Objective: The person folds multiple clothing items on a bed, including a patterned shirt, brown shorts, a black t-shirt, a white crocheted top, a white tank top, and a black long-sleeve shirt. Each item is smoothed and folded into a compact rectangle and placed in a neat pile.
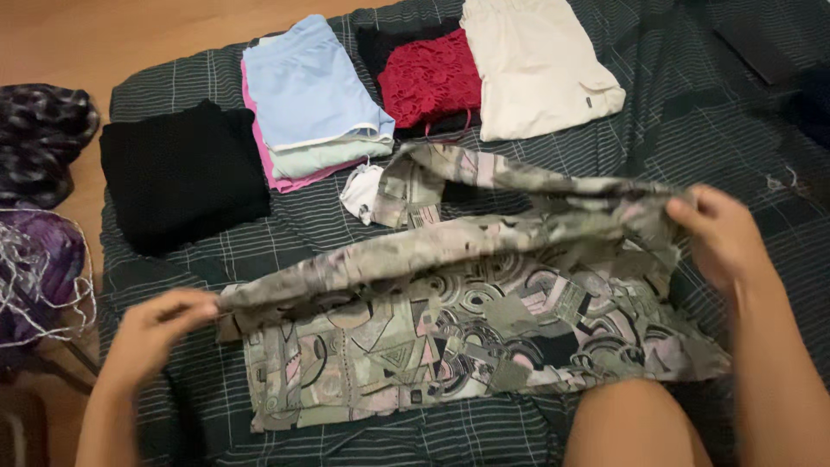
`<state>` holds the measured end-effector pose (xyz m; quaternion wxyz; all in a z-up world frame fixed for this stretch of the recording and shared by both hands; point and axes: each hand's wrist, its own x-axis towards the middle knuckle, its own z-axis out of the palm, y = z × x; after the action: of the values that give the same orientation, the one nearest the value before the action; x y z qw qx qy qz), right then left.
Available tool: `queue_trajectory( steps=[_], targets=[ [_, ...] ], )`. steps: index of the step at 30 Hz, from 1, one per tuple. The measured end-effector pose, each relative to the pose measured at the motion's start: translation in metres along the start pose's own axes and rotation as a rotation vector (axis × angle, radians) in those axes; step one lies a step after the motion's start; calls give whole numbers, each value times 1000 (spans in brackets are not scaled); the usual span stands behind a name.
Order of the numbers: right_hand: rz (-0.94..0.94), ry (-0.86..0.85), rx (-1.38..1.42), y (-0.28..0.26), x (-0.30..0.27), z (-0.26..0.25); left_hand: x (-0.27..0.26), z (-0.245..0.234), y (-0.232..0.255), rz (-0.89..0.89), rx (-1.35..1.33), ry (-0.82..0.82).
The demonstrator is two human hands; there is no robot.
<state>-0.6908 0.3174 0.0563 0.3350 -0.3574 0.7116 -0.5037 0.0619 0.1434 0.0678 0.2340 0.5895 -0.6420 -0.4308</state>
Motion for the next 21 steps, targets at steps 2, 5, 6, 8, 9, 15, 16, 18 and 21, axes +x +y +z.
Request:
queue_trajectory(
  steps=[2, 5, 6, 8, 9, 15, 16, 18, 21],
  targets=[
    [52, 5, -160, 19, -19, -12, -11, 3, 2, -104, 144, -94],
    [173, -43, -343, 35, -40, -12, -17, 12, 5, -220, 364, -307],
    [223, -55, -426, 38, -44, -10, -17, 17, 5, -275, 471, -285],
    [273, -12, -473, 40, -47, -7, -12, 25, 2, -380, 688, -236],
    [273, 40, -439, 43, -45, -2, -9, 27, -2, -174, 638, -148],
    [-52, 333, -180, 63, 7, 17, 39, 64, -38, 92, 241, 39],
    [-124, 341, -192, 66, 20, 23, 46, 65, -43, 33, 222, -18],
    [-24, 283, -361, 72, 44, 31, 52, 64, -49, -160, 236, -105],
    [119, 40, -603, 81, 59, 36, 56, 56, -54, -410, 281, -134]
  ],
)
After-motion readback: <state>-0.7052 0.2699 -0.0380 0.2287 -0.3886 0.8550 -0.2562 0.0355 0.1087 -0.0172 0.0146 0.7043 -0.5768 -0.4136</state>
